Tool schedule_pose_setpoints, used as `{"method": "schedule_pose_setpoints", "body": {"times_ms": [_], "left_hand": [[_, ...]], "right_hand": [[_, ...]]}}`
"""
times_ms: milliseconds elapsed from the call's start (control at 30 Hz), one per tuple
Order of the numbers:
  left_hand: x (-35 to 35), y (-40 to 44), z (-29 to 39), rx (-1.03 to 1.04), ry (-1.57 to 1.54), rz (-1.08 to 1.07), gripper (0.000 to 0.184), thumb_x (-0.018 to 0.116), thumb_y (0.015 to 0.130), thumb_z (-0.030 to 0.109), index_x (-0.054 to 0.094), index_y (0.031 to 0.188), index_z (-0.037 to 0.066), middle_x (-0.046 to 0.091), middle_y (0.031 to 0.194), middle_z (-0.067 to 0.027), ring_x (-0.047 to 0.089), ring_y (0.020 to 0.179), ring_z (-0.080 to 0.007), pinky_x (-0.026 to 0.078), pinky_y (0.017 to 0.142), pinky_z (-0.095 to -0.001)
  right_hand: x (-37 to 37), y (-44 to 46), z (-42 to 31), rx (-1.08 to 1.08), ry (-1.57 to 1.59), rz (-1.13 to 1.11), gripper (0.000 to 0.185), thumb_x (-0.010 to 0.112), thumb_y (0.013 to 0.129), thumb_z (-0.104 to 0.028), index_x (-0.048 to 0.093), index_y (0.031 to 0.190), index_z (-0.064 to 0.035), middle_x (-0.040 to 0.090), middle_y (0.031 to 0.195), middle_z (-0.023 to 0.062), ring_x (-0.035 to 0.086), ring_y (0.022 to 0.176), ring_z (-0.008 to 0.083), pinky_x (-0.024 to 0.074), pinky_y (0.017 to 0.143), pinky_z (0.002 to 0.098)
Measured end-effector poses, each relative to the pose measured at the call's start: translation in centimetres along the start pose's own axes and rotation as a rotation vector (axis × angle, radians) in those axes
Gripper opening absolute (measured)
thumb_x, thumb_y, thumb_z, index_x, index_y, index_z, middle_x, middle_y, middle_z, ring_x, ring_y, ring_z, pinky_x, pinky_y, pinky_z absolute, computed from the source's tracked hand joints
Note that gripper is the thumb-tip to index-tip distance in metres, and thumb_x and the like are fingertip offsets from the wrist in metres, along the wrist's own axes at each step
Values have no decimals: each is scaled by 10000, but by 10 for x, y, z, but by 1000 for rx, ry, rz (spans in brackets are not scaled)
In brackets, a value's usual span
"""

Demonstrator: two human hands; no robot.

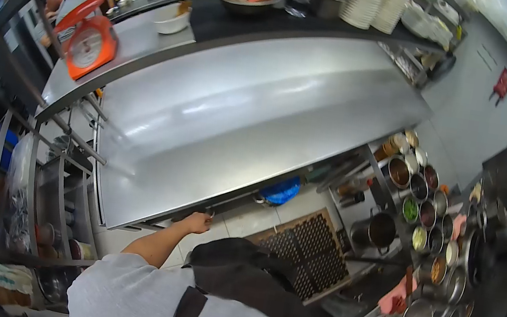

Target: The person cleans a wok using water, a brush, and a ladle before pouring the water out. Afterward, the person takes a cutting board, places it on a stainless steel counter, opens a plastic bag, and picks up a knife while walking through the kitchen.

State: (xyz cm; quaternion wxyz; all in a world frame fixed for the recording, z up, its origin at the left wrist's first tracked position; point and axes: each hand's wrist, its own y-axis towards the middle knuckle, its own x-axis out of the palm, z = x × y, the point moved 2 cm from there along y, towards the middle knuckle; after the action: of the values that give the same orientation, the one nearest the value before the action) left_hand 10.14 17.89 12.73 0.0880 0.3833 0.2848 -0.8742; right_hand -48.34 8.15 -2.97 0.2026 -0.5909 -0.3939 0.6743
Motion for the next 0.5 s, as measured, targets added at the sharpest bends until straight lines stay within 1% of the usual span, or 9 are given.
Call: {"method": "schedule_pose_setpoints", "body": {"times_ms": [33, 67, 100, 167, 200, 267, 333, 433, 500], "left_hand": [[-1, 17, -1, 124, -78, 108, 314, 532, 728, 217, 599, 987, 52, 620, 915, -185, 593, 857, -353, 480, 755, -391], [-35, 8, 40, 123, -175, 138, 297, 525, 751, 211, 598, 994, 57, 625, 891, -179, 600, 833, -336, 481, 740, -380], [-50, 9, 59, 129, -291, 226, 290, 522, 756, 203, 599, 994, 58, 627, 858, -174, 604, 795, -328, 483, 718, -375], [-65, 23, 68, 99, -298, 248, 293, 524, 742, 185, 601, 991, 51, 623, 846, -174, 602, 792, -327, 479, 723, -374], [-72, 26, 70, 135, -256, 295, 295, 528, 734, 176, 602, 984, 40, 617, 877, -176, 594, 829, -324, 472, 755, -374], [-81, 23, 59, 151, -214, 365, 296, 532, 726, 166, 604, 977, 29, 611, 909, -178, 586, 866, -320, 465, 786, -373], [-79, 15, 39, 98, -33, 387, 297, 542, 709, 153, 607, 960, 7, 590, 985, -184, 555, 948, -318, 437, 858, -378], [-80, -21, 10, -1, -46, 410, 303, 548, 702, 146, 604, 961, -1, 577, 1025, -186, 533, 991, -319, 418, 894, -381], [-72, -47, -20, -73, -60, 472, 321, 544, 692, 140, 600, 980, 10, 582, 1006, -192, 548, 957, -329, 431, 876, -386]], "right_hand": [[-9, -21, -3, 50, 58, -2, 308, 527, 808, -237, 582, 979, 13, 606, 942, 171, 571, 910, 301, 447, 789, 437], [-14, -33, -6, 73, 103, 4, 302, 527, 807, -230, 587, 974, 14, 608, 940, 171, 574, 905, 302, 448, 789, 431], [-28, -40, -13, 83, 143, 32, 297, 528, 806, -223, 591, 970, 15, 610, 937, 171, 577, 901, 303, 450, 788, 424], [-64, -46, -32, 68, 207, 114, 286, 529, 803, -210, 600, 960, 18, 615, 931, 172, 582, 892, 304, 453, 786, 412], [-84, -48, -44, 54, 240, 159, 281, 530, 802, -203, 605, 955, 19, 617, 928, 173, 585, 888, 305, 455, 786, 405], [-121, -52, -69, 13, 297, 239, 270, 531, 799, -190, 614, 945, 22, 621, 922, 174, 591, 880, 306, 458, 784, 392], [-154, -56, -94, -32, 347, 301, 261, 533, 796, -177, 623, 936, 24, 626, 916, 175, 596, 871, 307, 461, 783, 380], [-202, -62, -124, -101, 399, 379, 247, 535, 792, -157, 636, 921, 28, 633, 907, 176, 605, 858, 309, 466, 780, 360], [-233, -67, -139, -145, 407, 413, 239, 536, 790, -143, 645, 911, 31, 637, 902, 177, 610, 849, 311, 469, 779, 348]]}}
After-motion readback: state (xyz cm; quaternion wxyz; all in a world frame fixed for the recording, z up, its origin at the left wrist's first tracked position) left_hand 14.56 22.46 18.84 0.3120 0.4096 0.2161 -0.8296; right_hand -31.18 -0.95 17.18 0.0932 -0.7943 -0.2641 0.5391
